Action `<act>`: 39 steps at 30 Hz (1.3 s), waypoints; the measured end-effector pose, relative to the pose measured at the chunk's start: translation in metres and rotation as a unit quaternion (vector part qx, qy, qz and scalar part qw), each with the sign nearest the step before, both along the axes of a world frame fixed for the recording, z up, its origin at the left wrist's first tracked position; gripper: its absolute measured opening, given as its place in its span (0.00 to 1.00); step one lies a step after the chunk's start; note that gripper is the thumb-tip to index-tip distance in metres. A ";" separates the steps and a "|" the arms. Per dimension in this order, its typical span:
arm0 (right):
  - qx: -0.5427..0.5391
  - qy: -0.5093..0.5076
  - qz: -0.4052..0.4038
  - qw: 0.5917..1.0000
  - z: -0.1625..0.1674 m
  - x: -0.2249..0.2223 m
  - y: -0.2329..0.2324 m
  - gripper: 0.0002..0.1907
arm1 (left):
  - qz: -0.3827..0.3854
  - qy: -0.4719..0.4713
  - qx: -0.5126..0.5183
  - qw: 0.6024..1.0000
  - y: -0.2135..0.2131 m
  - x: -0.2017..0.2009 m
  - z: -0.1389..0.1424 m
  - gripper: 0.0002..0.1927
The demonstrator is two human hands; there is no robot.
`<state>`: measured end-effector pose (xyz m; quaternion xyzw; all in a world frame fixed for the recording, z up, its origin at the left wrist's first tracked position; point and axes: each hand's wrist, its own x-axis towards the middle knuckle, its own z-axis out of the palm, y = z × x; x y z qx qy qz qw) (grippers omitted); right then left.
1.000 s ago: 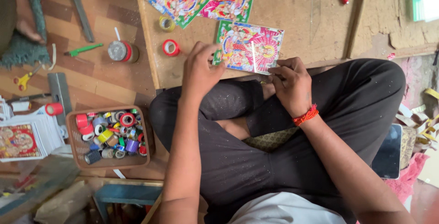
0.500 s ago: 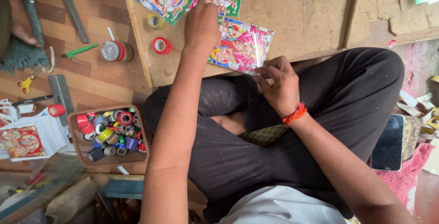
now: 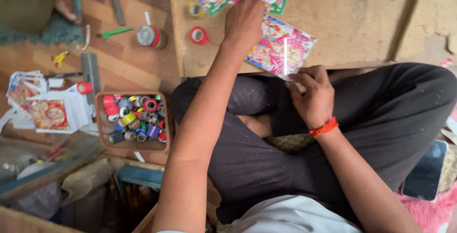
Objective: The person sits on the floor and wraps red patterned tape around the edges of small decorated picture plaques, pressing the tape down along each side and trimming the excess with a small blade. They set finished plaques on the table with others and pick up the next one to repeat the process.
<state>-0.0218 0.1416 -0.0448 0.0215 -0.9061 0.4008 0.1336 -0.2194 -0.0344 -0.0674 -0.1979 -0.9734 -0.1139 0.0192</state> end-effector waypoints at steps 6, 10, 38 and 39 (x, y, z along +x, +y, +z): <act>-0.039 -0.040 0.011 0.998 0.009 0.001 0.000 0.15 | 0.144 0.188 0.206 0.950 -0.069 0.025 0.015 0.11; -0.086 -0.027 0.022 0.996 0.019 0.015 0.004 0.19 | 0.254 0.123 0.130 0.951 -0.109 0.044 0.019 0.17; 0.078 0.219 0.152 0.961 0.056 0.015 0.019 0.21 | 0.099 -0.343 0.644 0.677 -0.011 0.195 0.035 0.10; 0.091 0.215 0.173 0.957 0.054 0.014 0.020 0.20 | 0.135 -0.354 0.625 0.682 -0.013 0.193 0.029 0.10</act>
